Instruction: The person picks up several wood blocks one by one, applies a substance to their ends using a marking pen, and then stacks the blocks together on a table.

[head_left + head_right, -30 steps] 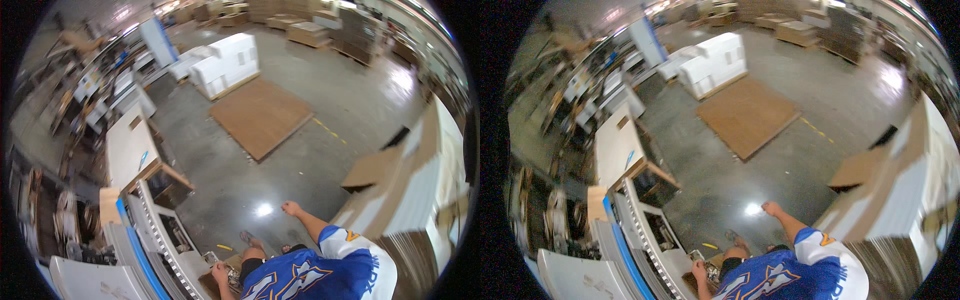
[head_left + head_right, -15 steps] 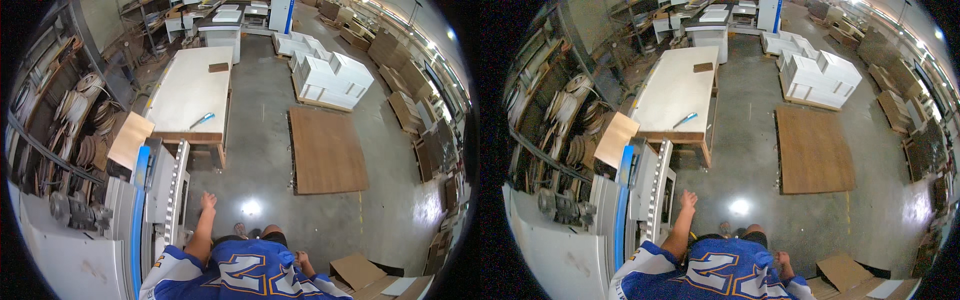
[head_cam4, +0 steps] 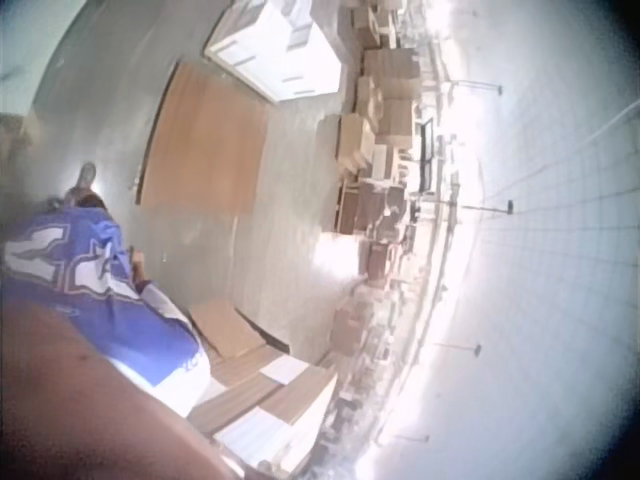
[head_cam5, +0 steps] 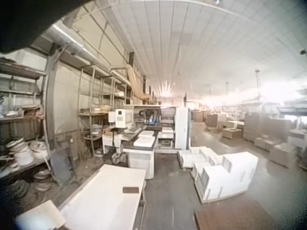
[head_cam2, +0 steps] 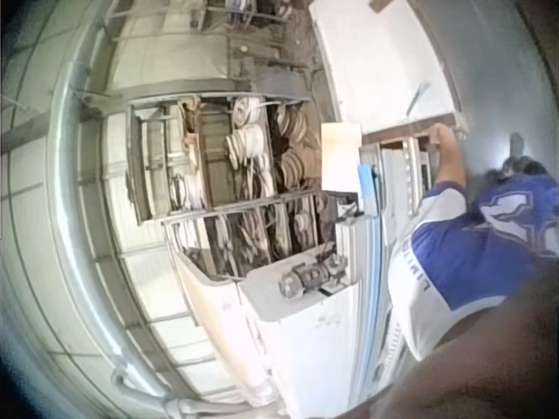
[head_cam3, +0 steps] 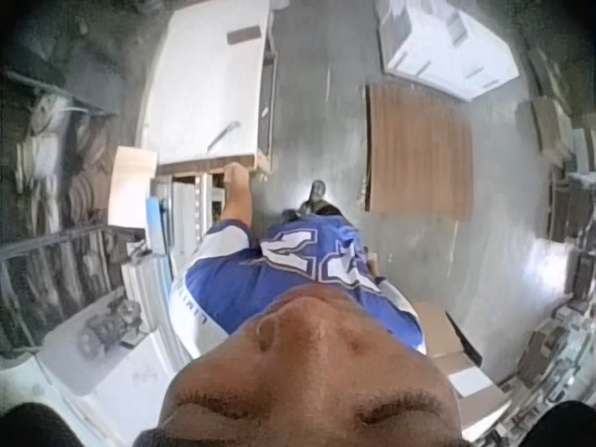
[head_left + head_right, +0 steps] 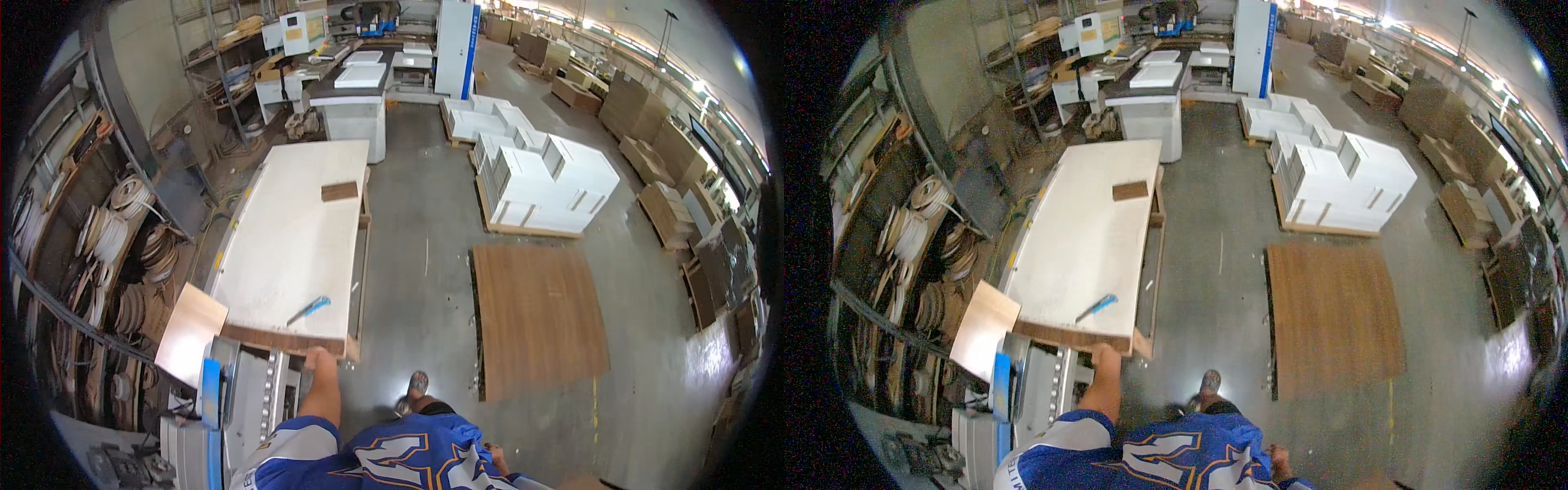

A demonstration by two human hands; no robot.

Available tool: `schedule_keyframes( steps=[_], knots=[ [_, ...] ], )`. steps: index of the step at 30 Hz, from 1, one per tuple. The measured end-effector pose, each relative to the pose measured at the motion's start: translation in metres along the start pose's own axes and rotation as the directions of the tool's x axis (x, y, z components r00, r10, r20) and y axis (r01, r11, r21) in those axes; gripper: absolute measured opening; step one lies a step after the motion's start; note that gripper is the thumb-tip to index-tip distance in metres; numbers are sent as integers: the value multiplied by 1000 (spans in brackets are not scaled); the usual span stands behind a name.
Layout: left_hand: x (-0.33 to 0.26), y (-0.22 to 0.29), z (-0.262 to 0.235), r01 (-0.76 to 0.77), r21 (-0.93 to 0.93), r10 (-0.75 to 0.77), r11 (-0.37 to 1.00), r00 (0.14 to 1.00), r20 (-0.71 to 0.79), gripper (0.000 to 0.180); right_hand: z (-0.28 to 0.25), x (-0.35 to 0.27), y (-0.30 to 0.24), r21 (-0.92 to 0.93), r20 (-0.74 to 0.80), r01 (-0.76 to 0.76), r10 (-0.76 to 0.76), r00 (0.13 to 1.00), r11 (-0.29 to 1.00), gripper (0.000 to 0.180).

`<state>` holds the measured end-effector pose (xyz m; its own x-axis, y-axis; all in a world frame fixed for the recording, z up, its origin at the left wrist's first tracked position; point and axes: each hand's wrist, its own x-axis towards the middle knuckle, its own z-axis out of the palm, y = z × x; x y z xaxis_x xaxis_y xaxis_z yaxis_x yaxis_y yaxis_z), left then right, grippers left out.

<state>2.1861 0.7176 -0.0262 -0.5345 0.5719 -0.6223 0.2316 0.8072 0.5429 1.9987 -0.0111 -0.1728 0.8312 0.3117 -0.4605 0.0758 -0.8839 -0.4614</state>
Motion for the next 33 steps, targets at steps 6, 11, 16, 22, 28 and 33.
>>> schedule_keyframes(
  steps=[6,11,16,22,28,33],
  knots=[
    [1,41,24,-96,75,114,992,950,-289,66,-130,273,-52,604,322,-417,271,907,679,56],
    [-5,47,55,15,40,3,999,913,-408,68,-250,472,-107,886,464,-464,13,886,-1,48],
    [26,47,35,131,-60,-141,990,794,-591,70,-269,597,-345,-8,-129,155,-155,980,988,42],
    [15,51,52,163,-24,-147,986,803,-577,71,-273,675,-479,-102,-27,488,-493,870,867,43],
    [3,40,27,112,23,-79,993,818,-570,71,-252,706,-594,-264,118,728,-728,675,633,46],
    [-9,48,26,84,-8,-73,996,807,-586,71,-253,722,-722,-204,18,907,-925,379,368,42]
  ],
)
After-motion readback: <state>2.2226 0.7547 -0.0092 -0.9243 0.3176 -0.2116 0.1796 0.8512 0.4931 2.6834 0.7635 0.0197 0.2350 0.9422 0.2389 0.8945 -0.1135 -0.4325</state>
